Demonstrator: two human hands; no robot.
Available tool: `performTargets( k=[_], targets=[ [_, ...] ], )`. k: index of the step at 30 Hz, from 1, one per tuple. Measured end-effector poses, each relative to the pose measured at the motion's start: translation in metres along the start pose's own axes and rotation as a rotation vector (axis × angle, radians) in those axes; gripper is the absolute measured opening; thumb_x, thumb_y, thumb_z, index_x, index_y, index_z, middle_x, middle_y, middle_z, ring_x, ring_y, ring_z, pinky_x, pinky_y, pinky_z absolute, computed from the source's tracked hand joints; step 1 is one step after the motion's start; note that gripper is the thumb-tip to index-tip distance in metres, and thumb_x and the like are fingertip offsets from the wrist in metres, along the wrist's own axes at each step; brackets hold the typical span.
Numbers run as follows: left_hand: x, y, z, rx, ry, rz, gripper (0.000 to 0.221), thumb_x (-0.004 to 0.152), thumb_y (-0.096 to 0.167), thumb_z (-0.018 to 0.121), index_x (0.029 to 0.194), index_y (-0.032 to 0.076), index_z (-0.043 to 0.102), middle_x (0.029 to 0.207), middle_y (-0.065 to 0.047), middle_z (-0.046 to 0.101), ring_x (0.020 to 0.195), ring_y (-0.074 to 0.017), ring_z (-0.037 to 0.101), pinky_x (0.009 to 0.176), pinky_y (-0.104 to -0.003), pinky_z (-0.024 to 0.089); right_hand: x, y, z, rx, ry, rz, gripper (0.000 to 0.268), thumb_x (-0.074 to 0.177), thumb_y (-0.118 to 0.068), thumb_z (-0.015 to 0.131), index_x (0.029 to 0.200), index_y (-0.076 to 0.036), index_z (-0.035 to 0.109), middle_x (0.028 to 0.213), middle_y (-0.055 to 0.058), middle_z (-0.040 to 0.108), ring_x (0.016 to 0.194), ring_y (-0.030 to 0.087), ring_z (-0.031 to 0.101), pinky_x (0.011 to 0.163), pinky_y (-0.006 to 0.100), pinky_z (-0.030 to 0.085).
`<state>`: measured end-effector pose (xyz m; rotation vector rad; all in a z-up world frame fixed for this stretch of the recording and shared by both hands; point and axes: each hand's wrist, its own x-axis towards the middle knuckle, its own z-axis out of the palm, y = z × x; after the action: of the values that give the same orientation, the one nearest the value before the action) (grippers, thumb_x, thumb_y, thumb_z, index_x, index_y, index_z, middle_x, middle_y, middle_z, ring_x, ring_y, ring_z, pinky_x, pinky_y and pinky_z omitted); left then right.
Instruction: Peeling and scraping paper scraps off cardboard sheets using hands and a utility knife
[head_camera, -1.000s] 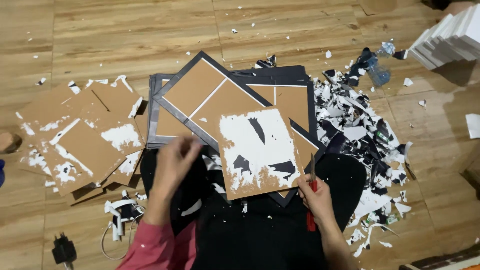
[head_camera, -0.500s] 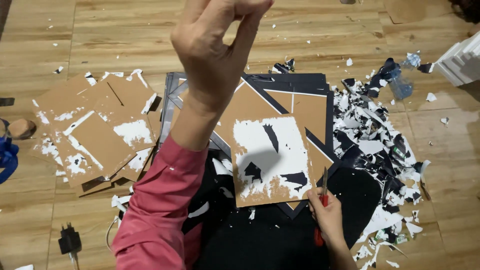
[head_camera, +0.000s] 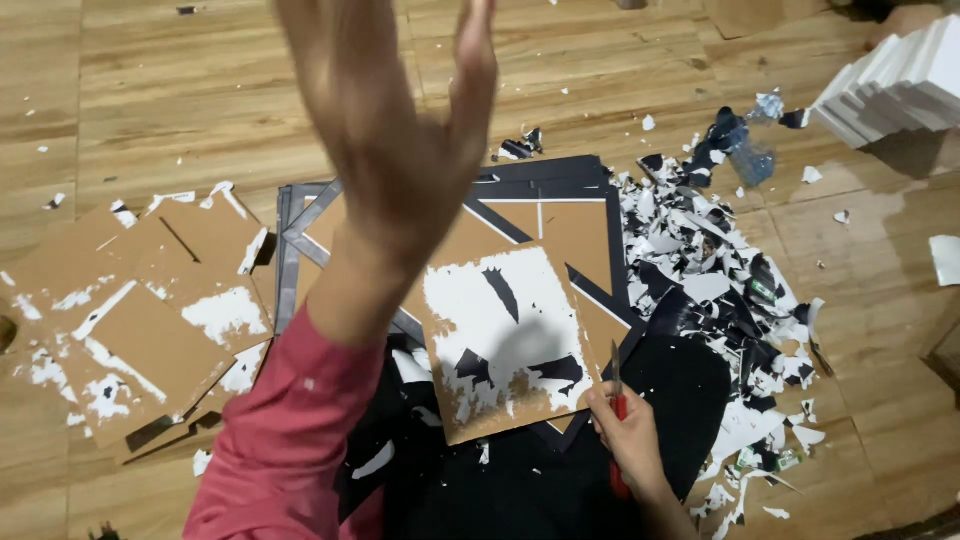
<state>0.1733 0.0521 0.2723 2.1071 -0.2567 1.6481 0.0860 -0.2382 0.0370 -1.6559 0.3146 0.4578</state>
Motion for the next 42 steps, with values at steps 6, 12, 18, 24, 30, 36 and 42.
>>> performTargets(
  k=[6, 12, 18, 24, 30, 36, 42],
  targets=[
    [-0.082, 0.078, -0.023, -0.304, -0.178, 0.210, 0.014, 0.092, 0.018, 0.054, 0.104, 0.019, 0.061, 0.107, -0.004, 0.056, 0.093, -0.0208, 0.055, 0.086, -0.036, 0.050, -0.005, 0.004, -0.001, -0.016, -0.047, -0.187, 0.020, 0.083, -0.024, 0.060, 0.069, -0.012, 0.051, 0.059, -0.004, 0.047, 0.053, 0.004, 0.038, 0.049, 0.020, 0.028],
    [-0.257, 0.069, -0.018, 0.128, -1.218, 0.140, 0.132, 0.039, 0.068, 0.078, 0.140, 0.009, 0.016, 0.147, -0.017, 0.010, 0.135, -0.0366, 0.008, 0.104, -0.058, 0.008, -0.020, -0.005, 0.002, -0.178, -0.045, -0.181, 0.020, 0.083, -0.021, 0.061, 0.068, -0.011, 0.054, 0.052, -0.003, 0.045, 0.048, 0.005, 0.039, 0.049, 0.018, 0.029],
    [-0.268, 0.079, -0.044, 0.246, -1.211, 0.183, 0.131, 0.033, 0.025, 0.078, 0.142, 0.011, 0.007, 0.149, -0.016, 0.002, 0.137, -0.0369, 0.003, 0.104, -0.058, 0.010, -0.030, -0.003, 0.008, -0.227, -0.048, -0.198, 0.016, 0.083, -0.019, 0.063, 0.071, -0.011, 0.057, 0.058, -0.007, 0.045, 0.054, 0.003, 0.039, 0.054, 0.018, 0.031],
    [-0.255, 0.087, -0.037, 0.005, -1.226, -0.090, 0.067, 0.080, 0.010, 0.055, 0.140, 0.013, 0.026, 0.143, -0.016, 0.027, 0.131, -0.0388, 0.022, 0.102, -0.062, 0.011, -0.021, 0.009, -0.011, -0.212, 0.004, -0.273, 0.006, 0.081, -0.011, 0.065, 0.085, -0.007, 0.063, 0.056, 0.002, 0.056, 0.052, 0.009, 0.049, 0.052, 0.020, 0.042],
    [-0.251, 0.087, -0.040, -0.015, -1.363, -0.087, 0.091, 0.063, 0.014, 0.066, 0.141, 0.007, 0.020, 0.146, -0.017, 0.019, 0.133, -0.0381, 0.016, 0.105, -0.059, 0.008, -0.042, -0.003, -0.019, -0.533, 0.009, -0.307, 0.026, 0.089, -0.021, 0.057, 0.111, -0.007, 0.057, 0.086, 0.018, 0.063, 0.083, 0.029, 0.059, 0.080, 0.044, 0.043],
    [-0.242, 0.070, -0.036, -0.179, -1.426, -0.312, 0.087, 0.074, 0.053, 0.050, 0.139, 0.001, 0.024, 0.146, -0.020, 0.017, 0.136, -0.0343, 0.012, 0.106, -0.051, -0.003, -0.063, -0.007, -0.011, -0.761, -0.023, -0.288, 0.043, 0.089, -0.026, 0.044, 0.132, -0.023, 0.038, 0.092, 0.020, 0.060, 0.090, 0.043, 0.056, 0.081, 0.049, 0.042],
    [-0.249, 0.036, -0.003, 0.006, -1.258, -0.376, 0.068, 0.090, 0.050, 0.034, 0.139, 0.003, 0.030, 0.146, -0.022, 0.017, 0.136, -0.0352, 0.011, 0.103, -0.056, -0.006, -0.055, 0.007, -0.008, -1.142, 0.025, -0.683, 0.041, 0.088, -0.032, 0.046, 0.128, -0.028, 0.051, 0.086, 0.004, 0.066, 0.077, 0.022, 0.064, 0.065, 0.030, 0.051]
  ],
)
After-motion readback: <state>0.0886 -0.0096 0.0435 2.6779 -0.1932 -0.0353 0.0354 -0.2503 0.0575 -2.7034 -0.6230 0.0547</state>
